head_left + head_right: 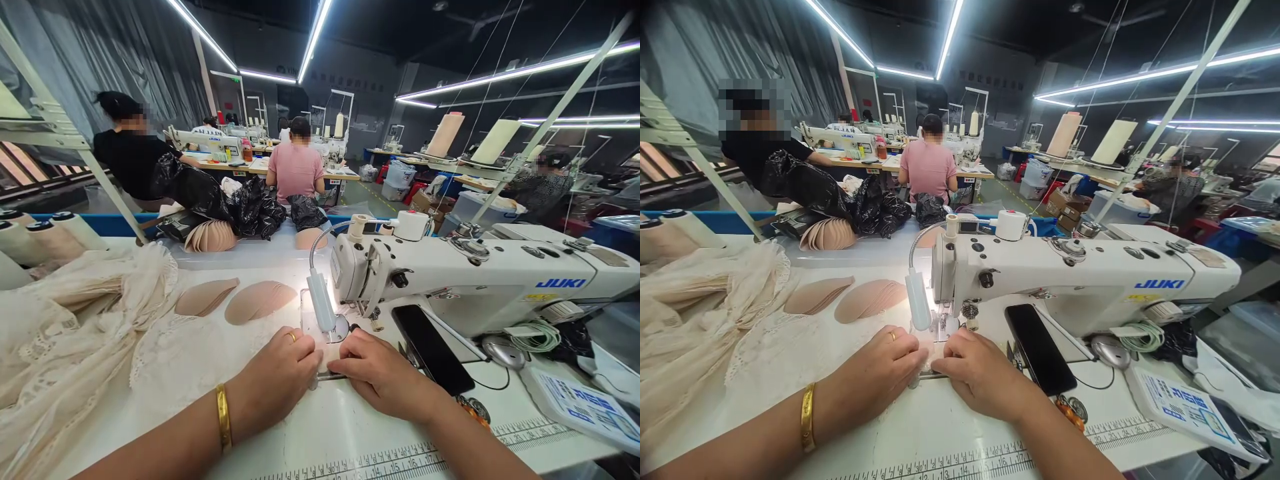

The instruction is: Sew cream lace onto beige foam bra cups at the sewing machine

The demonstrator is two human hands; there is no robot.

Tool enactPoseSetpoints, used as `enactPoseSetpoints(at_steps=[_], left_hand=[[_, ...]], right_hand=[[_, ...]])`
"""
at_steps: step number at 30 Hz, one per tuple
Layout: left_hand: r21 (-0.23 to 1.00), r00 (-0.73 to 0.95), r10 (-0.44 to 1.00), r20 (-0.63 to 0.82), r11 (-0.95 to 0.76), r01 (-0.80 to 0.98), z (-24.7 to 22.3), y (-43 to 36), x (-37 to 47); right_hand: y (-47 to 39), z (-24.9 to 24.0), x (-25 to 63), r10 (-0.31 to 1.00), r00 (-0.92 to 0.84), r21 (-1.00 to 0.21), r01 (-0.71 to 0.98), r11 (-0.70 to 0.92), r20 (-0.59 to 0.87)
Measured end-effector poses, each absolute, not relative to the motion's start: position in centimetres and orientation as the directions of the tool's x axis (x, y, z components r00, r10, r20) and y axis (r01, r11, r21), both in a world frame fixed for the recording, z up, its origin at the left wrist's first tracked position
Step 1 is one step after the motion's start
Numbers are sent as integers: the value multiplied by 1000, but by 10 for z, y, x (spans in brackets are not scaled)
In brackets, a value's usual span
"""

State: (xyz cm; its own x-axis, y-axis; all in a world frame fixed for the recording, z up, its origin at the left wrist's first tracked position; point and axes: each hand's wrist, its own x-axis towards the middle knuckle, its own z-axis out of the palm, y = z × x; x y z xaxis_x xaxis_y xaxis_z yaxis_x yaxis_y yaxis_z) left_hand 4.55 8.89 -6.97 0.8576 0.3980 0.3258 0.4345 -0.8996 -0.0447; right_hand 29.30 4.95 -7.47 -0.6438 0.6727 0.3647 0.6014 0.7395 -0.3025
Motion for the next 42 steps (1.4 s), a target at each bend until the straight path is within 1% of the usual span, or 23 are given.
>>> enactPoseSetpoints(at_steps=[4, 10, 14, 22, 29, 35, 38, 42], left_hand=[[-12, 853, 397, 338, -905, 426, -69, 88, 46], [109, 837, 389, 384, -920, 378, -72, 89, 45], [140, 817, 384, 431, -922, 360, -75, 94, 45], [81, 817, 295, 496, -952, 295, -75, 118, 54], [76, 870, 303, 390, -952, 298, -66, 136, 61], [71, 875, 292, 387, -955, 287, -64, 140, 62], [51, 883, 292, 368, -954, 294, -63, 141, 62], [32, 892, 339, 298, -938, 345, -55, 142, 62]], right_hand=[[49, -73, 293, 681, -645, -305, 609, 733, 348], [48, -70, 288, 700, -630, -330, 617, 714, 336], [49, -72, 284, 747, -584, -323, 674, 664, 317], [55, -81, 284, 799, -498, -308, 743, 594, 337], [60, -87, 286, 823, -449, -265, 795, 546, 347], [59, -89, 286, 818, -452, -228, 807, 545, 355], [58, -89, 286, 816, -455, -225, 806, 548, 357], [58, -89, 287, 816, -451, -252, 795, 552, 362]])
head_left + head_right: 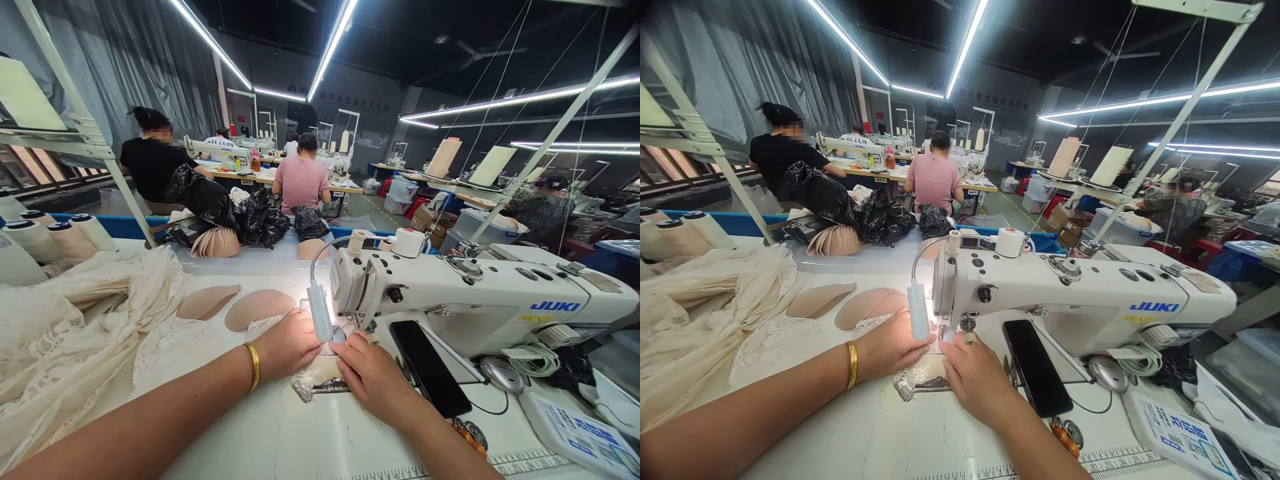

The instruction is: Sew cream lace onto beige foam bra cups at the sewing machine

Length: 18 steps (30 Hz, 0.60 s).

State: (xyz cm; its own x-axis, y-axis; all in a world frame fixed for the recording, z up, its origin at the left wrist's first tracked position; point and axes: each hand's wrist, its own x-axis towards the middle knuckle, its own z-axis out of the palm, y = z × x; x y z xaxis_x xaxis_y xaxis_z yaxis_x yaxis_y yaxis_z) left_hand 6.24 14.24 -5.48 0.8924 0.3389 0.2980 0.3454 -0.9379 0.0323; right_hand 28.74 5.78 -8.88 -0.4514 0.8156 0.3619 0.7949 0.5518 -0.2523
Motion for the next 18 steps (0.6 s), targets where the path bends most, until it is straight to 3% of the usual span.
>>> enactPoseSetpoints(at_steps=[9, 12, 15, 18], left_hand=[[57, 822, 486, 296, -868, 493, -60, 143, 68], [101, 783, 539, 312, -838, 537, -65, 133, 56], [248, 760, 550, 346, -835, 492, -61, 104, 32], [442, 719, 587, 373, -793, 419, -54, 62, 4]], right_hand=[[60, -89, 292, 807, -442, -320, 757, 570, 390], [49, -80, 281, 905, -339, -576, 698, 426, 258], [36, -73, 260, 958, -286, -924, 366, 109, 0], [28, -75, 234, 955, -284, -996, 30, -85, -90]])
